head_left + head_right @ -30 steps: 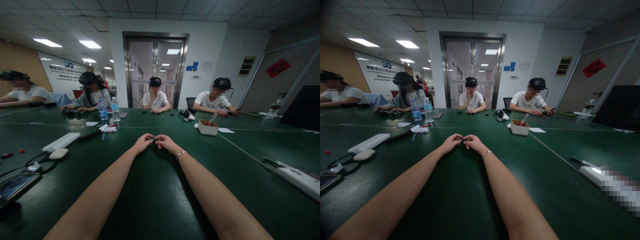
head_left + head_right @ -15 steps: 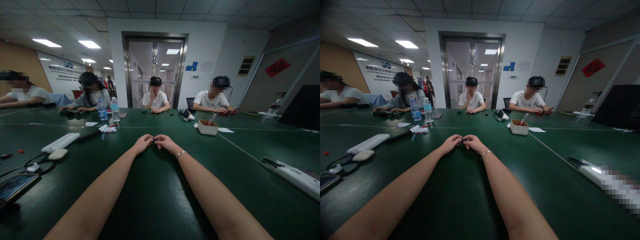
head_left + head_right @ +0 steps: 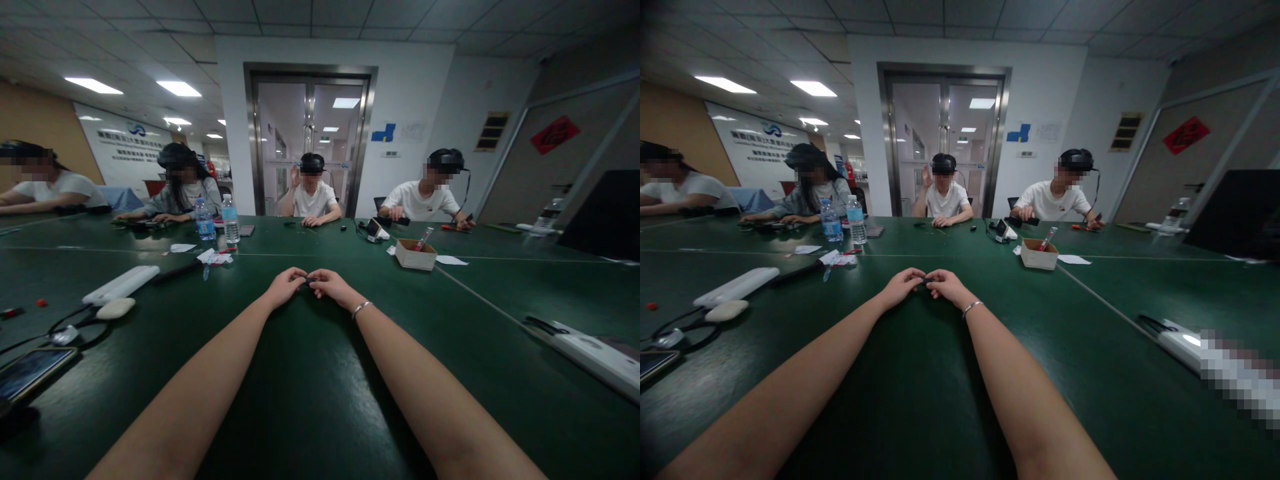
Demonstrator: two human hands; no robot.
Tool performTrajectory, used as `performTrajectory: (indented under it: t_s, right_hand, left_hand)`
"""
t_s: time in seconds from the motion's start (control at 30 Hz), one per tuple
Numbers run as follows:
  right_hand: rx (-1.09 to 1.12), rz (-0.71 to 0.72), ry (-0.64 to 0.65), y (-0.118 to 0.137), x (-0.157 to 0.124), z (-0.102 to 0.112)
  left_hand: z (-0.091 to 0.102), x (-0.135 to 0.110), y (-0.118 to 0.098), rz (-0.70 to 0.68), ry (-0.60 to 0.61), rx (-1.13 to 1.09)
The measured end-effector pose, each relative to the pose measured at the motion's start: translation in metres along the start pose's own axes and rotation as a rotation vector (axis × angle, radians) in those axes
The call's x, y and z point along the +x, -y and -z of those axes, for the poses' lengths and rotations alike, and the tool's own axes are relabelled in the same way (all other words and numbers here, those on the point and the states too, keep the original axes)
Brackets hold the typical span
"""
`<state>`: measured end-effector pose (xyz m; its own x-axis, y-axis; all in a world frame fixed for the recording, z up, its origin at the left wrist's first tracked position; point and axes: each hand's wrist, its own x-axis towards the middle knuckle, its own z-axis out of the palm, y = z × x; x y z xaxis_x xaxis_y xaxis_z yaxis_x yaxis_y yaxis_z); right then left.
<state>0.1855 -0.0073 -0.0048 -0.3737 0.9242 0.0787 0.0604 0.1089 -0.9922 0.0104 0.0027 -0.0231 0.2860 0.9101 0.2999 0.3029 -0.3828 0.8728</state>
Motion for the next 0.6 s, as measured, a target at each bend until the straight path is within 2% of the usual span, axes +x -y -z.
performTrajectory:
  t_s: [0.27, 0.47, 0.6]
  right_hand:
    - [-0.005, 0.004, 0.006, -0.0003, 0.0003, 0.0007]
    - [-0.01, -0.003, 0.007, -0.0008, 0.0005, 0.0008]
    - [-0.006, -0.001, 0.006, -0.0013, 0.0006, 0.0007]
  left_hand:
    - [-0.0011, -0.0002, -0.0015, 0.016, 0.038, 0.021]
    - [-0.0009, -0.0024, -0.0079, 0.019, -0.018, -0.002]
    - [-0.0003, -0.002, -0.0067, 0.002, -0.015, 0.006]
